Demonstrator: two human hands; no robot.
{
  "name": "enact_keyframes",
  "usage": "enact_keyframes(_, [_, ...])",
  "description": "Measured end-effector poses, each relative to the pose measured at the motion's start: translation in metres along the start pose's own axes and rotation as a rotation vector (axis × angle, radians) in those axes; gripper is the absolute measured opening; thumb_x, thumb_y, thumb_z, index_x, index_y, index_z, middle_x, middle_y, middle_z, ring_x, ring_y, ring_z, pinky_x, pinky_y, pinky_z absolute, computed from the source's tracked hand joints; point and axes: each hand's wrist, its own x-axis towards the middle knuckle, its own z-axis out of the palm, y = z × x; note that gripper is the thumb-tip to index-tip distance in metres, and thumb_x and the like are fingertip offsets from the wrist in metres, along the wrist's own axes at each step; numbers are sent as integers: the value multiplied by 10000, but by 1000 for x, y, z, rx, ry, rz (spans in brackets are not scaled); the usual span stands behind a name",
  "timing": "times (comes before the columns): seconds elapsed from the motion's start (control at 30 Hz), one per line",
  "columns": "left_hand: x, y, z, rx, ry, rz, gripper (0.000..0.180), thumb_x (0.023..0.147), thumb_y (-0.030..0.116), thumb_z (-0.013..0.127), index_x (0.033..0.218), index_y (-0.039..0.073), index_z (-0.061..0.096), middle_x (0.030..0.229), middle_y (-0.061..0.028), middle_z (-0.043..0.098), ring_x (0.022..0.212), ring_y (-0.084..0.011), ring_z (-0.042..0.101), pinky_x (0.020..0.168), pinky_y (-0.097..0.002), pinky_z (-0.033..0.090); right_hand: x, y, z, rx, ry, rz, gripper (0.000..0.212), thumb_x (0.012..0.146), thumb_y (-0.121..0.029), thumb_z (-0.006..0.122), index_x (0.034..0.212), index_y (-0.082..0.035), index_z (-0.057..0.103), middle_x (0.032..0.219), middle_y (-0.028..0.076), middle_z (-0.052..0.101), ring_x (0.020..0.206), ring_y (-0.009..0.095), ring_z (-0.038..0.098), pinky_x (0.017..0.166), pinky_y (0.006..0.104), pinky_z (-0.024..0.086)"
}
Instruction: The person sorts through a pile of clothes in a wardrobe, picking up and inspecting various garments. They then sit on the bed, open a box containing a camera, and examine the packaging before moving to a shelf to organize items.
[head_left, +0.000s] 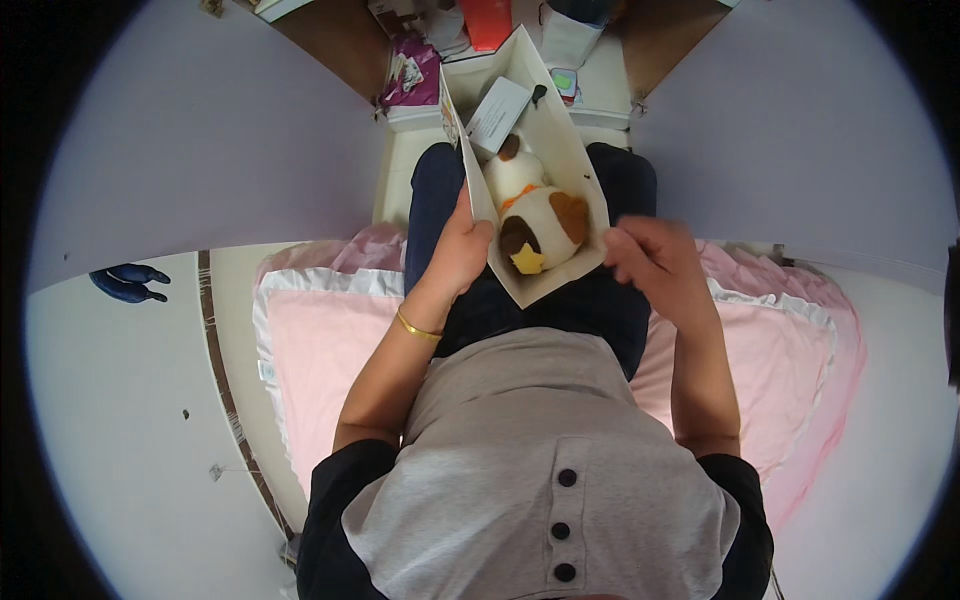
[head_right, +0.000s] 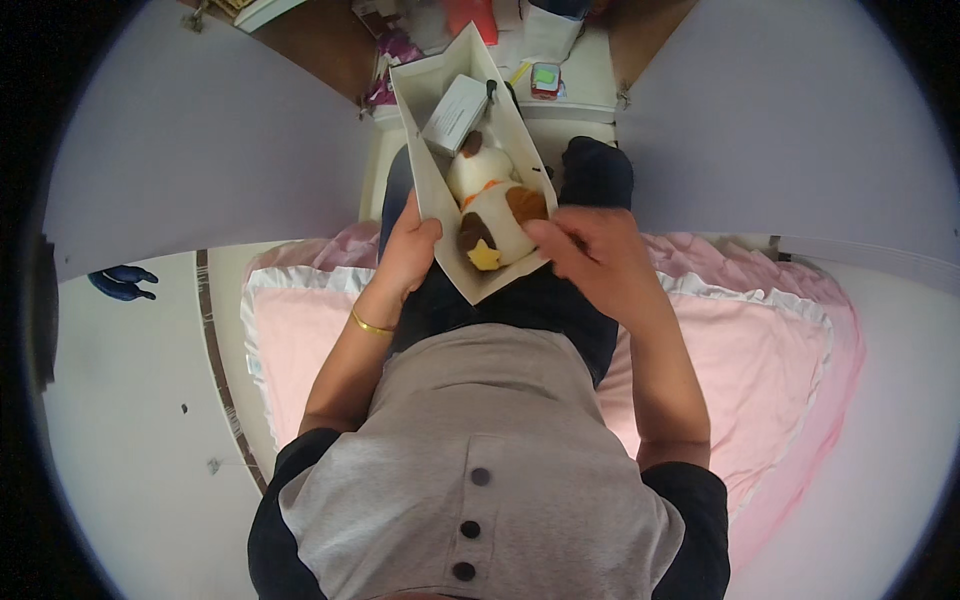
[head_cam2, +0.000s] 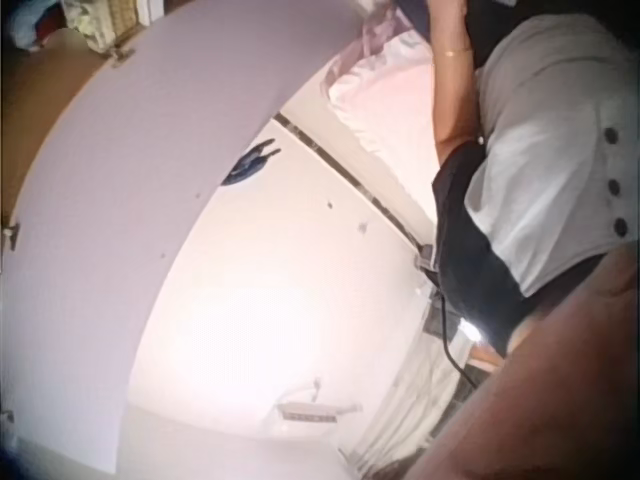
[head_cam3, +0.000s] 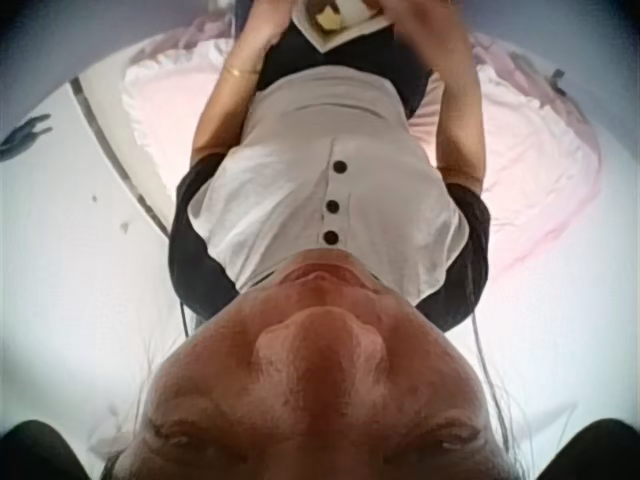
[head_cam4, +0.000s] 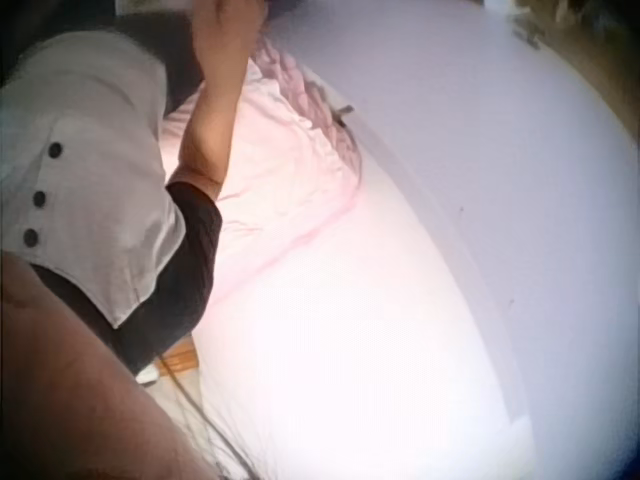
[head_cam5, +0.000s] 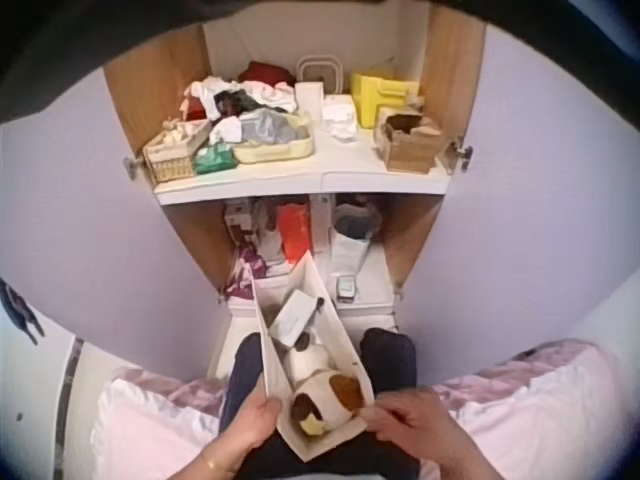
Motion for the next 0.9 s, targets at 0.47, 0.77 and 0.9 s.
enact_keyframes(0.47, [-16, 1, -18, 0, -55, -50, 657, 740, -77, 363, 1385, 37, 312, 1258, -75, 468, 1136, -179, 438, 958, -253, 341, 201, 48, 76, -1392, -47, -763, 253, 767, -126, 610, 1016, -173, 611, 1066, -5, 575, 1092, 203, 516, 1063, 508, 224])
enact_keyframes(0.77, [5, -24, -30, 56, -52, -49, 662, 737, -71, 367, 1386, 39, 299, 1248, -92, 473, 1122, -190, 452, 957, -274, 357, 145, 48, 60, -1024, 18, -611, 428, 620, -81, 706, 1024, -140, 579, 1088, 16, 550, 1014, 240, 544, 991, 487, 357])
enact_keyframes(0.9, [11, -33, -32, 9, -76, -7, 678, 730, -98, 356, 1391, 32, 280, 1290, -108, 438, 1182, -203, 407, 996, -275, 313, 95, 41, 46, -708, 206, -692, 559, 536, -69, 729, 1068, -116, 567, 1089, 46, 534, 1061, 271, 508, 880, 373, 455])
